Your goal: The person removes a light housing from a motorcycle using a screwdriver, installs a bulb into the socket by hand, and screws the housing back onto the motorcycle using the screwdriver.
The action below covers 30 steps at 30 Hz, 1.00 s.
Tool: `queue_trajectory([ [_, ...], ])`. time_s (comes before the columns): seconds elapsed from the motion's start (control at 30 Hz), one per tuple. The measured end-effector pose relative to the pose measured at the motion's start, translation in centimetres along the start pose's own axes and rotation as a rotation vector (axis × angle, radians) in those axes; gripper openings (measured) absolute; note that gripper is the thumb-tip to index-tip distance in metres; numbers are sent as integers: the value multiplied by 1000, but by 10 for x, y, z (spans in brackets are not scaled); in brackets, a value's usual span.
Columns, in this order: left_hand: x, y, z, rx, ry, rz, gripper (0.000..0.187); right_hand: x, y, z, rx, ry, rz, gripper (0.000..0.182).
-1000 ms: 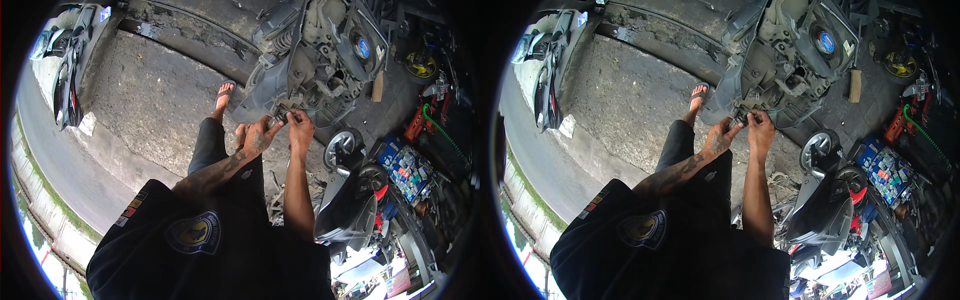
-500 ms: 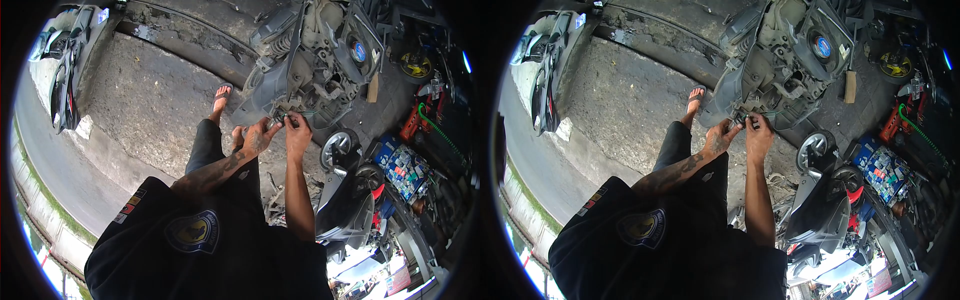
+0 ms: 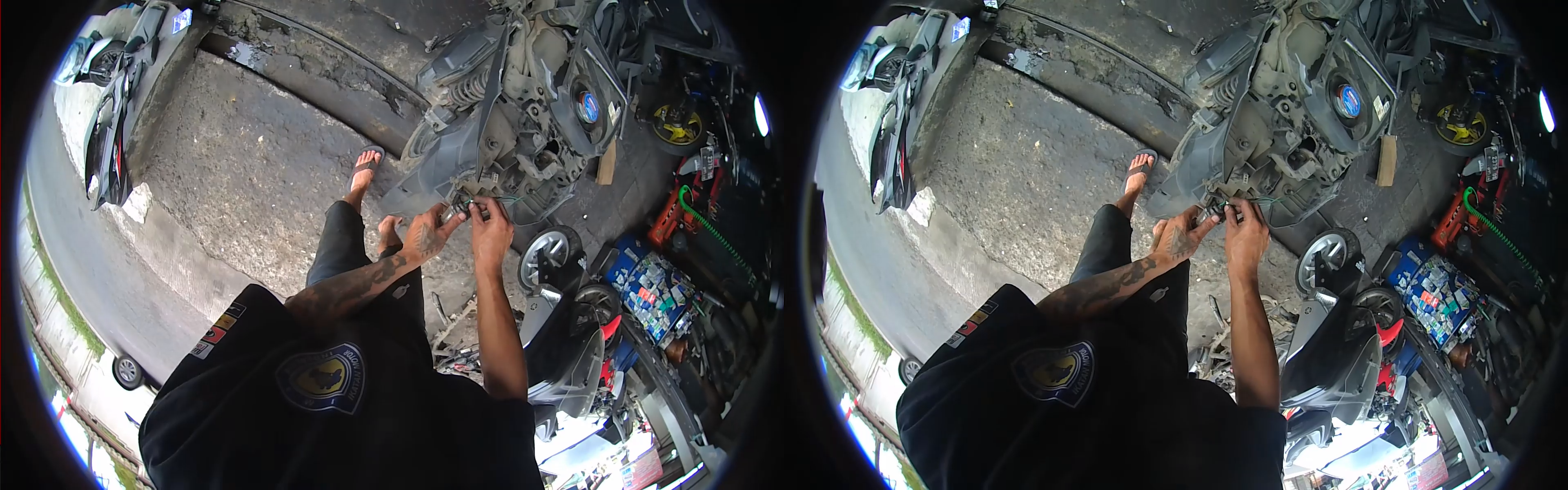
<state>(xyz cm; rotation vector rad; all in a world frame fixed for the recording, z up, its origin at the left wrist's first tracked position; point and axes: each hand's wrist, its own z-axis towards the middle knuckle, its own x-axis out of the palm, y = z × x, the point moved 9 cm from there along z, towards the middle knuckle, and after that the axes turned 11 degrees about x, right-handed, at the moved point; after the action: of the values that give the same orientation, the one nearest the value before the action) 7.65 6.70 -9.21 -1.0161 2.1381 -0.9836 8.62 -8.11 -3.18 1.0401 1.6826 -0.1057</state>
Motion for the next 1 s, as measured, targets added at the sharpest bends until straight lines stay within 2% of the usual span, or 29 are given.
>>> queue_trajectory([
  [0.1,0,1,0,-32,54,31,58,1,1,-1,-4,-31,-59,18],
  [0.17,4,-1,1,-27,65,56,55,0,-1,1,32,-45,-221,19],
  [0.23,15,15,7,99,-28,-46,48,-1,0,1,-104,-77,-242,22],
  [0.27,19,22,10,138,-79,-48,52,1,-2,1,-113,-111,-259,24],
  [0.33,15,20,6,205,-147,-127,54,2,-3,1,-69,-15,-160,26],
  [0.37,20,23,8,255,-199,-142,54,3,-2,2,-112,22,-124,25],
  [0.4,33,34,13,181,-118,-188,58,5,2,2,-40,75,-112,22],
  [0.47,2,10,-1,82,7,-193,62,2,19,-1,-134,5,-203,19],
  [0.53,11,7,3,96,2,-168,65,7,6,2,-175,-63,-280,22],
  [0.6,33,17,13,129,10,-168,67,11,-4,4,-94,-75,-336,23],
  [0.63,41,28,17,133,8,-169,68,12,-11,7,-120,-72,-331,23],
  [0.7,42,46,18,123,-3,-170,70,15,-21,9,-150,-94,-276,33],
  [0.8,35,42,15,110,19,-164,70,21,-31,19,-132,19,-255,37],
  [0.83,32,34,12,113,53,-150,70,17,-21,15,-127,19,-260,37],
  [0.9,30,27,10,118,18,-165,66,12,1,10,-134,-45,-340,24],
  [1.0,22,27,9,95,-16,-194,64,16,2,15,-174,-27,-286,22],
])
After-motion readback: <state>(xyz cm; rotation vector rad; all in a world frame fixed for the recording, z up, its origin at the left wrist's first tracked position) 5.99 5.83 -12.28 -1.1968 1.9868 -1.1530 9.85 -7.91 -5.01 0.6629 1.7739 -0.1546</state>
